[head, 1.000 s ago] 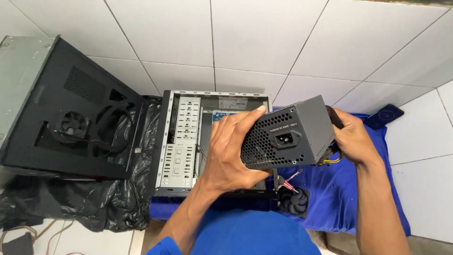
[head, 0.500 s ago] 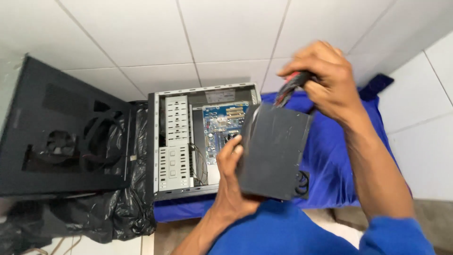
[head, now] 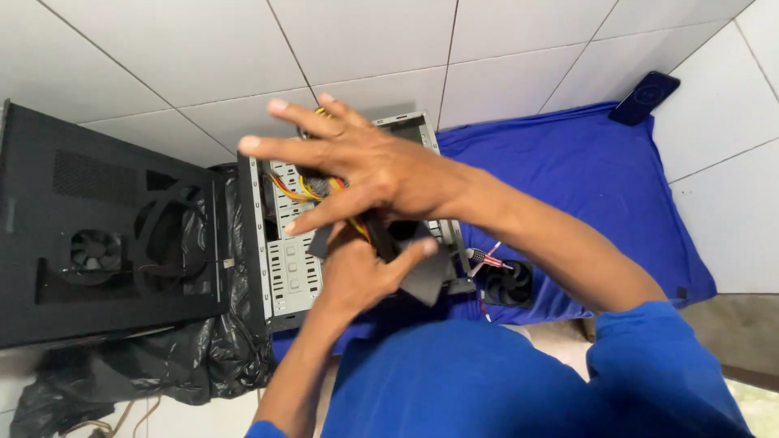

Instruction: Installing a motherboard, power supply unit, and connecting internal cables inside a computer case.

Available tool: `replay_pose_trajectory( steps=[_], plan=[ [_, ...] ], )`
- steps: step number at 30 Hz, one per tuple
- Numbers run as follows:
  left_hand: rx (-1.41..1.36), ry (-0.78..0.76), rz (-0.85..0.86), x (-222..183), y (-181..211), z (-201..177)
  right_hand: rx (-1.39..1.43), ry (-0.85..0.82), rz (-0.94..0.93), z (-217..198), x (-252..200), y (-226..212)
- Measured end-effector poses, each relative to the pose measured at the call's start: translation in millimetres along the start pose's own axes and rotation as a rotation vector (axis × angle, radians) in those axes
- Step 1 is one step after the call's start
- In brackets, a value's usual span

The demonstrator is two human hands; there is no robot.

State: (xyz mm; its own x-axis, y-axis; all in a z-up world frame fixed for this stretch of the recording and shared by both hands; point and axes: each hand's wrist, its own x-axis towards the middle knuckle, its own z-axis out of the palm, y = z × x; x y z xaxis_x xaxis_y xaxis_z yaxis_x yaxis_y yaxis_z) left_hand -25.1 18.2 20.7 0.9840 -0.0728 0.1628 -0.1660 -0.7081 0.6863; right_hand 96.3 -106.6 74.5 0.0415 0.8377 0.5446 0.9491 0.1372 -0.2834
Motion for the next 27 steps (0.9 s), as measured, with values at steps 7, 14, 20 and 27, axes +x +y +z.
replay_pose_trajectory(
  steps=[7,14,20,27],
  plan=[
    [-0.419,0.161,-0.277,0.5,-37.2,24.0,-0.01,0.215,0.153,34.8,-24.8,14.5],
    [-1.587,0.477,-0.739,15.1,-98.0,33.6,0.447,0.181,0.759,20.7,-85.7,-33.7],
    [-1.535,0.541,-0.706,27.4,-91.6,42.9,0.554,0.231,1.038,48.5,-115.2,-55.1],
    [-1.352,0.353,-0.597,24.1,-83.7,38.5,0.558,0.573,1.014,96.3,-138.5,-34.8]
  ],
)
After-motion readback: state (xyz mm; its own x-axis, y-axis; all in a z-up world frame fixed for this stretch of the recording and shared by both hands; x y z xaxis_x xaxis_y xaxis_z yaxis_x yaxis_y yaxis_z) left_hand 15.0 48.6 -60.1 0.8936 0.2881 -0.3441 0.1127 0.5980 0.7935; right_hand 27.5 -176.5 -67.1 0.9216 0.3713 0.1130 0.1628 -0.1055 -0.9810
